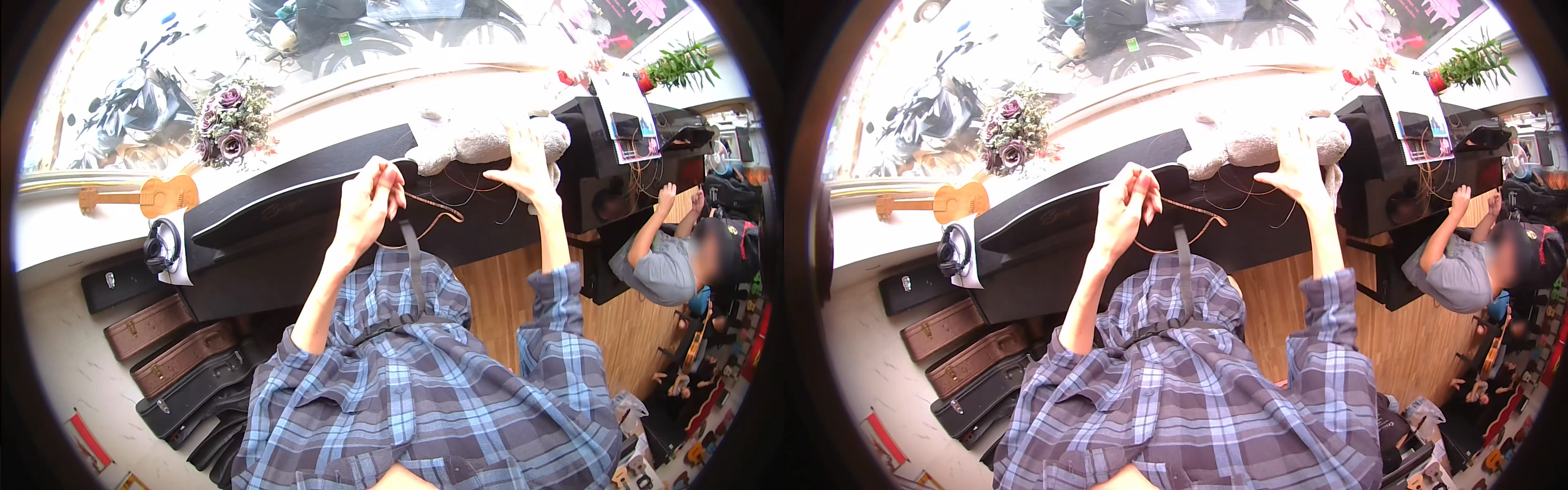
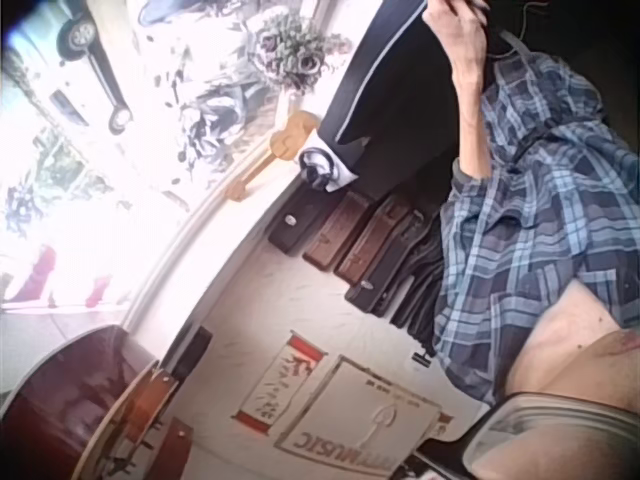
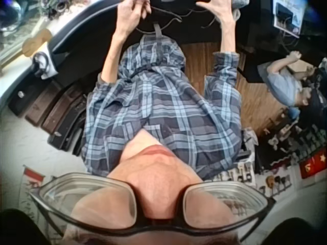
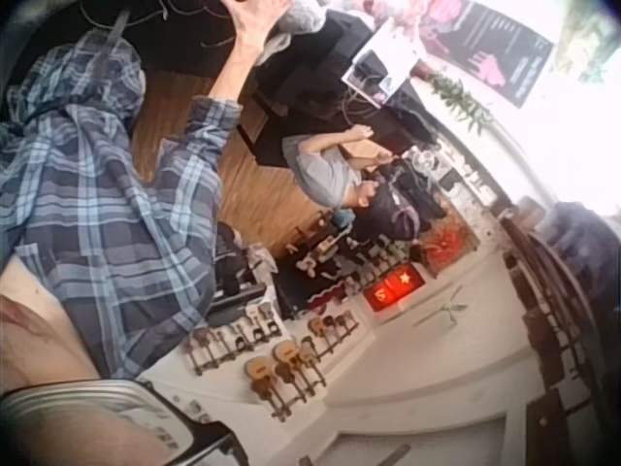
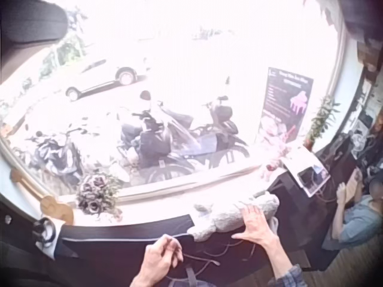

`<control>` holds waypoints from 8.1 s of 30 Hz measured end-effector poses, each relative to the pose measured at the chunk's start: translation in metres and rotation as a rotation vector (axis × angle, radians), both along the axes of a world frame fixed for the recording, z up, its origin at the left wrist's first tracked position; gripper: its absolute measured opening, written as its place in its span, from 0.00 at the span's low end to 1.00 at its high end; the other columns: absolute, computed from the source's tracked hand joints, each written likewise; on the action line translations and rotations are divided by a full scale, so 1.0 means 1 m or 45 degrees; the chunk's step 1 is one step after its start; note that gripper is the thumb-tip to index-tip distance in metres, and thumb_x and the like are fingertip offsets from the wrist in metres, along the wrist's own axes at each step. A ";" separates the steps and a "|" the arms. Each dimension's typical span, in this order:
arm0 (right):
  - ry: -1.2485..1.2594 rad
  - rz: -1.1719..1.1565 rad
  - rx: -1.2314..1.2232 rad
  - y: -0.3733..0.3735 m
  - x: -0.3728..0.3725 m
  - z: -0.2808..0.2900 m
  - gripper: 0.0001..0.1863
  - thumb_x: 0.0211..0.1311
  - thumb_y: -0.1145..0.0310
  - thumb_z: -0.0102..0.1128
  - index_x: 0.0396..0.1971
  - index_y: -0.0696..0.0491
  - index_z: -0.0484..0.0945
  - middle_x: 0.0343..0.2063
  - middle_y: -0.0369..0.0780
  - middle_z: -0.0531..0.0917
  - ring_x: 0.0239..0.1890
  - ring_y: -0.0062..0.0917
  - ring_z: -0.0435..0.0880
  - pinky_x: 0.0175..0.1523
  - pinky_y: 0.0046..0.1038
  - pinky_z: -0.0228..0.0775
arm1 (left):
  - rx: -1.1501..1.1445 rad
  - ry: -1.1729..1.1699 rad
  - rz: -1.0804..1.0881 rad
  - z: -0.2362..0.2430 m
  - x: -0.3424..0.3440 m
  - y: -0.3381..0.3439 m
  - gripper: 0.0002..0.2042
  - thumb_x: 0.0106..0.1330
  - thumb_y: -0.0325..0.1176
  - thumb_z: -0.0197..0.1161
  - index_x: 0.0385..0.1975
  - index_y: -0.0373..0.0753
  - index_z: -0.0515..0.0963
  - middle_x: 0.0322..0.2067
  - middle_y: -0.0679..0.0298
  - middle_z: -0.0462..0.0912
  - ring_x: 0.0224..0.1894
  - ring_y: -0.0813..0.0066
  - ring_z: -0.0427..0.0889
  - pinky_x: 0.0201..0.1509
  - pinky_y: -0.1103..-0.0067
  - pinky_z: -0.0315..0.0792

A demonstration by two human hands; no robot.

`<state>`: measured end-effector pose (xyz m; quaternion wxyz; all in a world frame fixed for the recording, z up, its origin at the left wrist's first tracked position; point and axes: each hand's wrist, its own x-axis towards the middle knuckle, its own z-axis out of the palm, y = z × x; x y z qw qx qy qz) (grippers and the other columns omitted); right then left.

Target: The person manipulates a thin copper wire by hand, bending and twisting it into a circular loop on a black piano lid. The person repeatedly adjusts the loop's shape and size, then briefly handles a stuffed toy before returning to the wire.

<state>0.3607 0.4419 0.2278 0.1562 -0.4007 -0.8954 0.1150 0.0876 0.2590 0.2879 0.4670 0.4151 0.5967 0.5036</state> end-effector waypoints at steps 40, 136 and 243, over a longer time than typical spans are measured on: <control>0.341 -0.155 -0.197 0.050 0.009 -0.032 0.52 0.35 0.61 0.86 0.67 0.51 0.71 0.62 0.53 0.75 0.67 0.51 0.72 0.73 0.48 0.65 | -0.145 -0.510 0.154 -0.226 -0.030 0.186 0.09 0.78 0.33 0.58 0.49 0.36 0.69 0.38 0.51 0.86 0.33 0.69 0.86 0.40 0.73 0.81; 0.363 -0.250 0.194 -0.061 -0.005 -0.091 0.38 0.59 0.57 0.78 0.67 0.50 0.71 0.64 0.49 0.71 0.69 0.45 0.68 0.74 0.48 0.58 | 0.124 0.446 -0.111 -0.167 0.069 -0.066 0.11 0.70 0.22 0.61 0.51 0.34 0.79 0.53 0.51 0.82 0.57 0.60 0.84 0.60 0.69 0.78; 1.008 0.548 -0.112 -0.346 -0.234 -0.219 0.10 0.65 0.79 0.68 0.44 0.53 0.87 0.35 0.40 0.87 0.36 0.30 0.89 0.42 0.29 0.81 | 0.539 0.423 0.502 -0.290 -0.093 -0.268 0.12 0.67 0.32 0.75 0.45 0.37 0.82 0.32 0.67 0.90 0.19 0.87 0.77 0.25 0.84 0.71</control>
